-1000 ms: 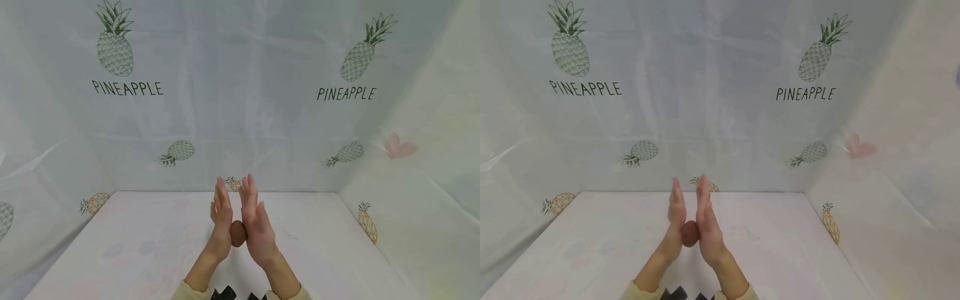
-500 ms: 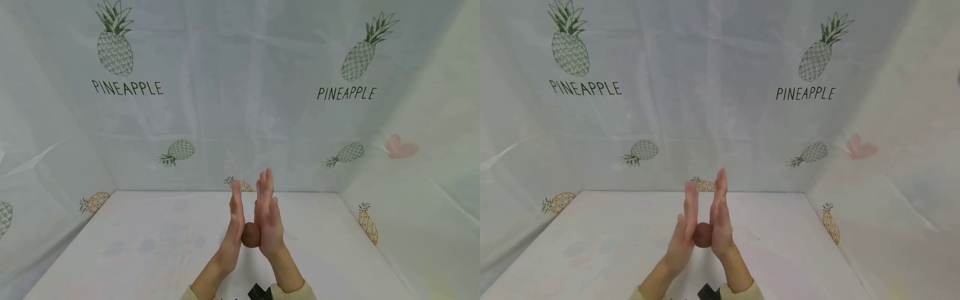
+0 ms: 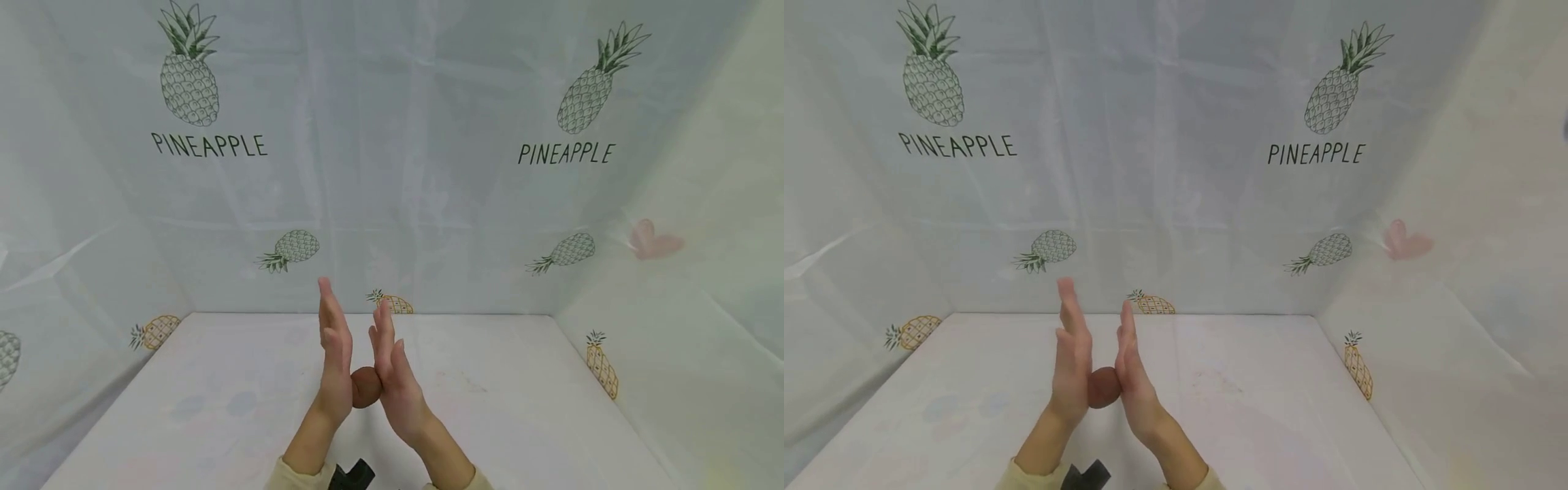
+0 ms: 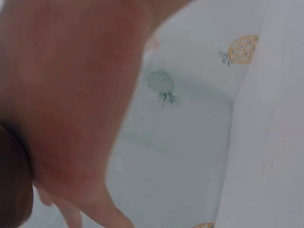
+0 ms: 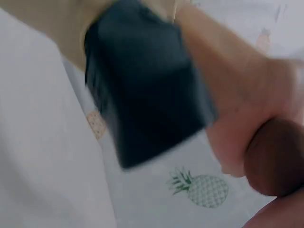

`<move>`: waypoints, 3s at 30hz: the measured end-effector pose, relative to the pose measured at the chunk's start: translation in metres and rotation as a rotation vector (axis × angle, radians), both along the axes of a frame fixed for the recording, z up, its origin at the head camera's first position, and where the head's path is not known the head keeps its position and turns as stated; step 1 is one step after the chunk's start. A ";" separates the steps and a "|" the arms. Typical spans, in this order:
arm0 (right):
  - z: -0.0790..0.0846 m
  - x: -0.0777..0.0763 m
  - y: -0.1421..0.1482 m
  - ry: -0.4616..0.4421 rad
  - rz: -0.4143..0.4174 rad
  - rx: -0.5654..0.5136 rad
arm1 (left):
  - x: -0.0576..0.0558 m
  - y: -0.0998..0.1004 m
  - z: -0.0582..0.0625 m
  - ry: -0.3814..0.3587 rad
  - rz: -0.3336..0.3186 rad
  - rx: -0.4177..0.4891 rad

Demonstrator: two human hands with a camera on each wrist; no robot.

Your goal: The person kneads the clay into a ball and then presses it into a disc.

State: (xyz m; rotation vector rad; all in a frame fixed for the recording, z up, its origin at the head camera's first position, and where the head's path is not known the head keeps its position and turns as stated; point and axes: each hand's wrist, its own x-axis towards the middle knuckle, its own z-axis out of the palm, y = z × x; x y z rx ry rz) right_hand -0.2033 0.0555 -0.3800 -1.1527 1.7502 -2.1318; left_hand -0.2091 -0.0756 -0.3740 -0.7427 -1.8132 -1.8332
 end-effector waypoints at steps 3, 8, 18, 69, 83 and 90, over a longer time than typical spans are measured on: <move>0.007 0.007 0.000 0.022 -0.007 -0.014 | -0.005 -0.002 -0.002 -0.024 0.084 -0.021; 0.014 0.011 0.007 0.069 -0.063 -0.073 | -0.009 0.011 -0.012 -0.081 0.076 -0.044; 0.014 -0.006 0.025 0.097 -0.165 -0.118 | 0.015 0.038 -0.011 -0.102 -0.183 -0.051; 0.003 -0.009 0.006 0.091 -0.120 -0.132 | 0.030 0.020 -0.002 -0.008 -0.128 -0.114; 0.013 0.009 0.003 -0.068 0.126 -0.005 | 0.002 -0.010 0.000 0.056 0.218 -0.101; 0.016 0.009 0.005 0.134 0.013 -0.182 | -0.001 0.003 -0.004 -0.080 0.195 -0.067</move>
